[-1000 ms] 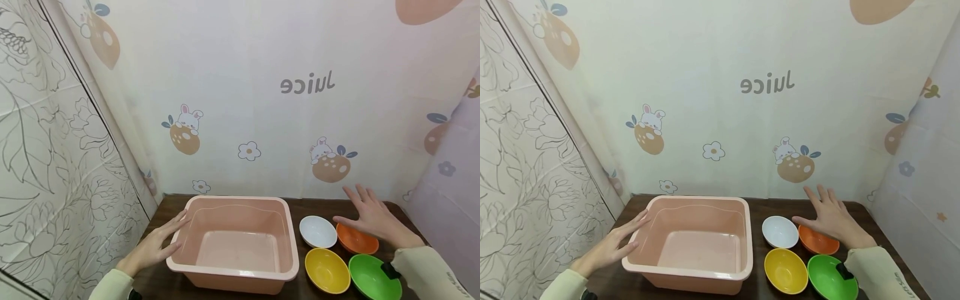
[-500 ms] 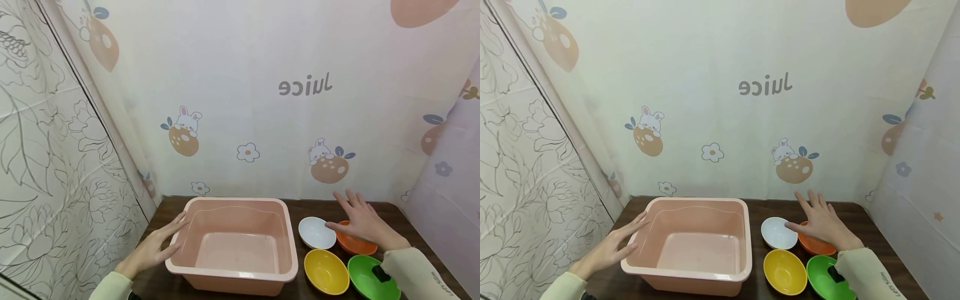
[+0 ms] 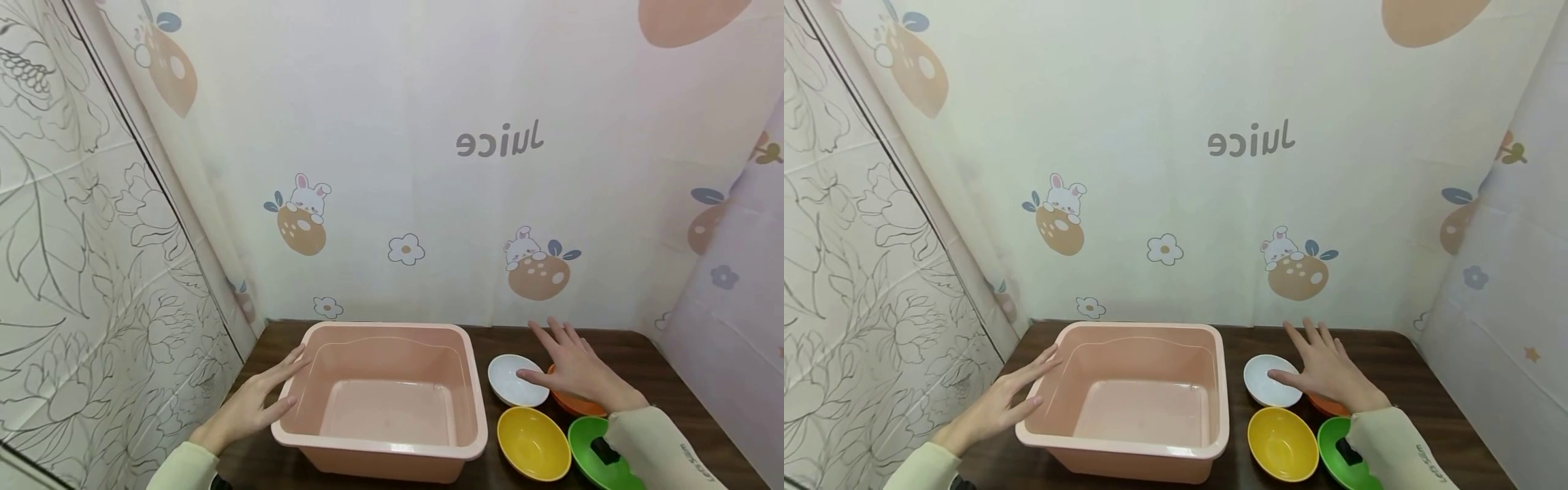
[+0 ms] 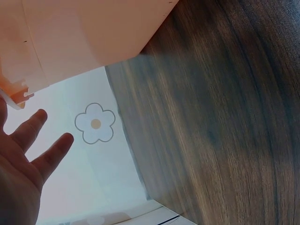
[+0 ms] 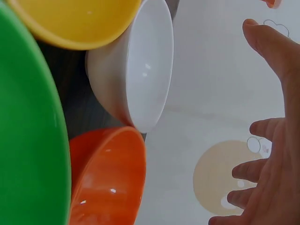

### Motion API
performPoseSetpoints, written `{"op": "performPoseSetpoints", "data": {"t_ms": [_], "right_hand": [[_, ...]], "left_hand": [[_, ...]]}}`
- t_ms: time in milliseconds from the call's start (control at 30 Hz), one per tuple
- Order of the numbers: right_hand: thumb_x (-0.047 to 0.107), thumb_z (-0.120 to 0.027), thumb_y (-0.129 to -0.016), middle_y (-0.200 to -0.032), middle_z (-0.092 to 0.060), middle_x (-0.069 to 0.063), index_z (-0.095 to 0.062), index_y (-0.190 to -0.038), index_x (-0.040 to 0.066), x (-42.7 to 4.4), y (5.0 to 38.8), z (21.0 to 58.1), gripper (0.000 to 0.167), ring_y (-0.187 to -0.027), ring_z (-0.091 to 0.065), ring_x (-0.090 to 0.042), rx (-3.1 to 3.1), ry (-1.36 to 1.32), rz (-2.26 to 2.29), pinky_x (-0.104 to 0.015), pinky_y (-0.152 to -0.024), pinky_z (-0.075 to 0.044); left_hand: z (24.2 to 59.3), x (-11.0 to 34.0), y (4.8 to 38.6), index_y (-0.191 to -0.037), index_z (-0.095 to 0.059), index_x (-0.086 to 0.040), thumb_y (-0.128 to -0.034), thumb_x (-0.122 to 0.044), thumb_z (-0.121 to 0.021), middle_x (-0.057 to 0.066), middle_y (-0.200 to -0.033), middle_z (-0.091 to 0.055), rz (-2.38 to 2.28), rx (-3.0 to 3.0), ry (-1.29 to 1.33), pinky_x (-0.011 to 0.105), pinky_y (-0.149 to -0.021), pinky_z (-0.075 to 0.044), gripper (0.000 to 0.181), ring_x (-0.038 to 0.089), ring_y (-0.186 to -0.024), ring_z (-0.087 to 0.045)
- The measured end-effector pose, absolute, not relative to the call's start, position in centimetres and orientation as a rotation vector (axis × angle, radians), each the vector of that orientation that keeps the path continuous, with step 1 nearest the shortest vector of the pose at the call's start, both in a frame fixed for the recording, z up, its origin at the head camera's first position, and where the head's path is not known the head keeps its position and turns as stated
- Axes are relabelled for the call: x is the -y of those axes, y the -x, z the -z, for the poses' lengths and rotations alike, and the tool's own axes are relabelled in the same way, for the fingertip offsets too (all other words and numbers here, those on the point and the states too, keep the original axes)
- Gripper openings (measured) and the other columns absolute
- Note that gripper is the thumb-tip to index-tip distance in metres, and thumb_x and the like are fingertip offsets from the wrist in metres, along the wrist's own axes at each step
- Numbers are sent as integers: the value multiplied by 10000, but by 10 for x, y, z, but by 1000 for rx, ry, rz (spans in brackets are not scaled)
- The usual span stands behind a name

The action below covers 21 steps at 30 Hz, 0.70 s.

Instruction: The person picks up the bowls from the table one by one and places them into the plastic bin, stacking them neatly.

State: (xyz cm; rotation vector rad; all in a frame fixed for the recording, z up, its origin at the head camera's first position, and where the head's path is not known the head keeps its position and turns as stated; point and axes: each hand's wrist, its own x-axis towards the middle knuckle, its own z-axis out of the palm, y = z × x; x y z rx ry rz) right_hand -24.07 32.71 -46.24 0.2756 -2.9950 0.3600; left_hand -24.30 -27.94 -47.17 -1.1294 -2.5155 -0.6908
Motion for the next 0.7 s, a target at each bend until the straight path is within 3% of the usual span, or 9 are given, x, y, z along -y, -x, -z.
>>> {"op": "performPoseSetpoints", "data": {"t_ms": [433,700], "right_hand": [[729,-668,-829,-1606,-258,-387,-357,-1587,61,-311,248,470,1057,-1433,-209,-672,3046,-306,-375,-830,-1077,-216],[698,-709,-813,-1586,-310,-384,-389,-1575,72,-304,250,478,1036,-1417,-258,-677,3029,-337,-410,-836,-1042,-272]], "left_hand": [[469,279,244,-1520,-522,-139,-918,-219,-721,107,-1626,-430,680,2503,1138,173,-1154,-342,640,246,-1459,-473],[471,280,244,-1522,-520,-145,-920,-211,-717,100,-1630,-425,691,2510,1132,297,-1115,-448,637,221,-1464,-466]]}}
